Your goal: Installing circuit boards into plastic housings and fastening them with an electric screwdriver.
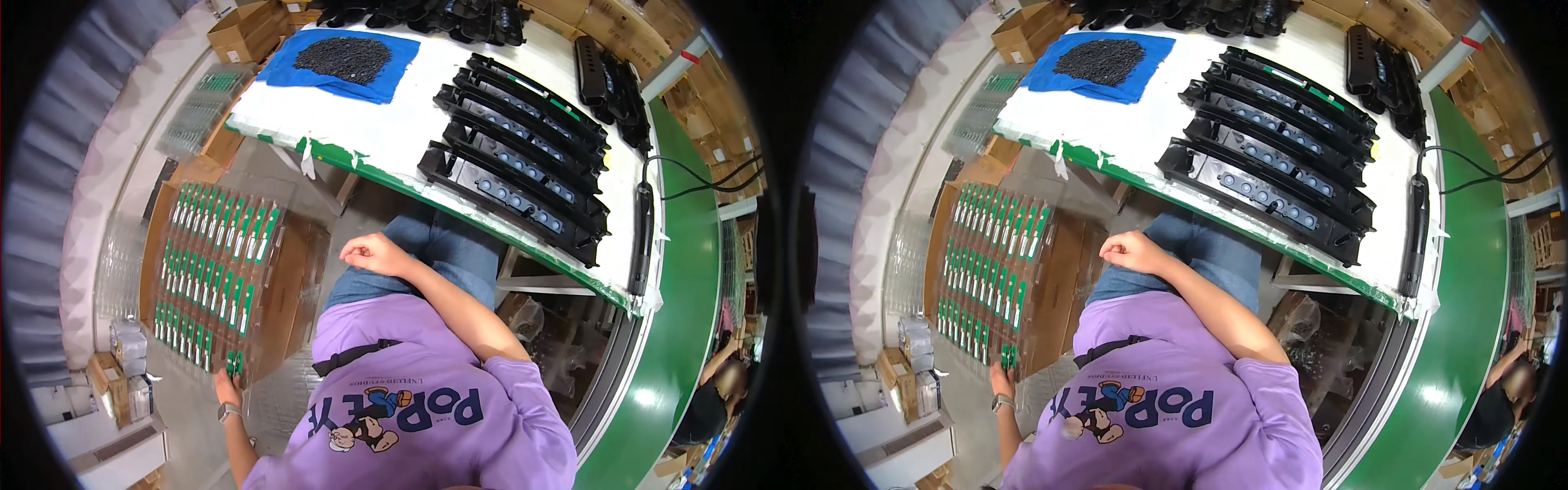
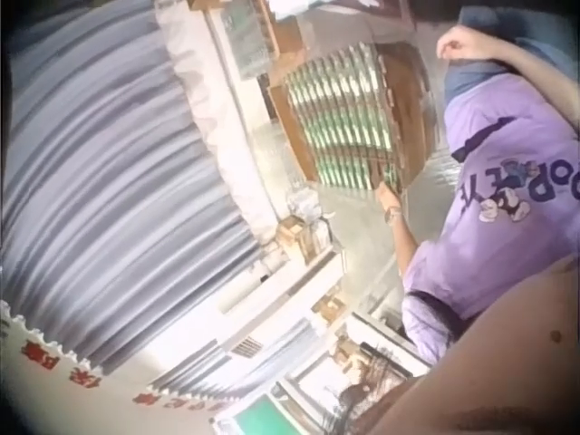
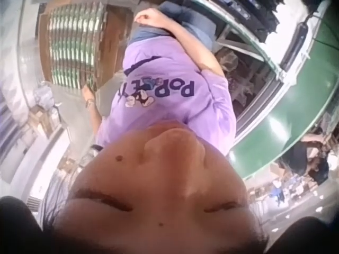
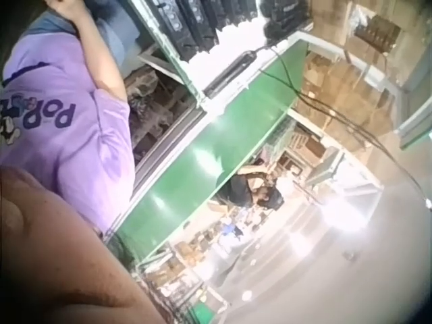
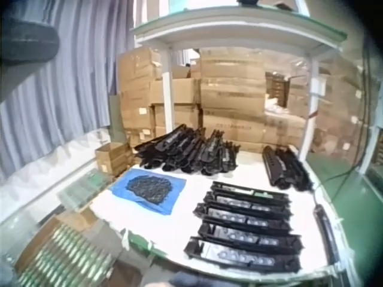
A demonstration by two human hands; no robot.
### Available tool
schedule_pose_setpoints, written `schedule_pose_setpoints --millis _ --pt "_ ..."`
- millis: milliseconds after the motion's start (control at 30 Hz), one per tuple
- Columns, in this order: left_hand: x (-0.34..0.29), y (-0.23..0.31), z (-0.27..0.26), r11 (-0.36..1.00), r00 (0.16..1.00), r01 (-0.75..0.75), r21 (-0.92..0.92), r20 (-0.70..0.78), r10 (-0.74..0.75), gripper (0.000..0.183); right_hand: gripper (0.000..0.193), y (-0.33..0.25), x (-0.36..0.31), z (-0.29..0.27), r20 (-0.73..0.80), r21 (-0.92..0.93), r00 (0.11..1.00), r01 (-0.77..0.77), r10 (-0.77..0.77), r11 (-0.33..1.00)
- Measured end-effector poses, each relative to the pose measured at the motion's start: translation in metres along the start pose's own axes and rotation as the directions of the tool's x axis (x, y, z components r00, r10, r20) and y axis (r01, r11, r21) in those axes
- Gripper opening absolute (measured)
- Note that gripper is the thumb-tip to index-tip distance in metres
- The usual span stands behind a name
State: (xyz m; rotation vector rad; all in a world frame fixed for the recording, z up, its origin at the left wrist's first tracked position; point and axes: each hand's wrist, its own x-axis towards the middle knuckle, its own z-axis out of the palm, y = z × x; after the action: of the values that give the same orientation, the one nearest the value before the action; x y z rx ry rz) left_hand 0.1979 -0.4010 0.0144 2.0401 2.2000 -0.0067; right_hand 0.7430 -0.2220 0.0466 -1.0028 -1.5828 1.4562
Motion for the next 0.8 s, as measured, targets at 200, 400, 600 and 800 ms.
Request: schedule_pose_setpoints --millis 200,400,600,800 --pt "0.004 -0.036 0.012 0.958 0.979 -0.196 -0.211 -0.102 0.178 0.040 0.013 -0.009 -0.007 0.000 -0.033 0.005 0.999 0.001 -0.001 1.000" --pt "0.014 0.015 -0.004 0.983 0.972 0.155 -0.097 -0.163 -0.169 0.035 0.013 -0.001 -0.009 -0.011 -0.039 0.007 0.997 -0.066 0.066 0.998" --pt "0.011 -0.030 -0.030 0.770 0.807 0.385 -0.509 -0.219 -0.549 0.027 0.013 0.002 -0.006 0.001 -0.012 0.054 0.995 -0.100 0.101 0.993" --pt "0.030 -0.079 -0.013 0.706 0.801 0.469 -0.531 -0.081 -0.593 0.054 0.013 -0.001 -0.001 0.005 -0.020 0.000 0.993 -0.112 0.112 0.994"
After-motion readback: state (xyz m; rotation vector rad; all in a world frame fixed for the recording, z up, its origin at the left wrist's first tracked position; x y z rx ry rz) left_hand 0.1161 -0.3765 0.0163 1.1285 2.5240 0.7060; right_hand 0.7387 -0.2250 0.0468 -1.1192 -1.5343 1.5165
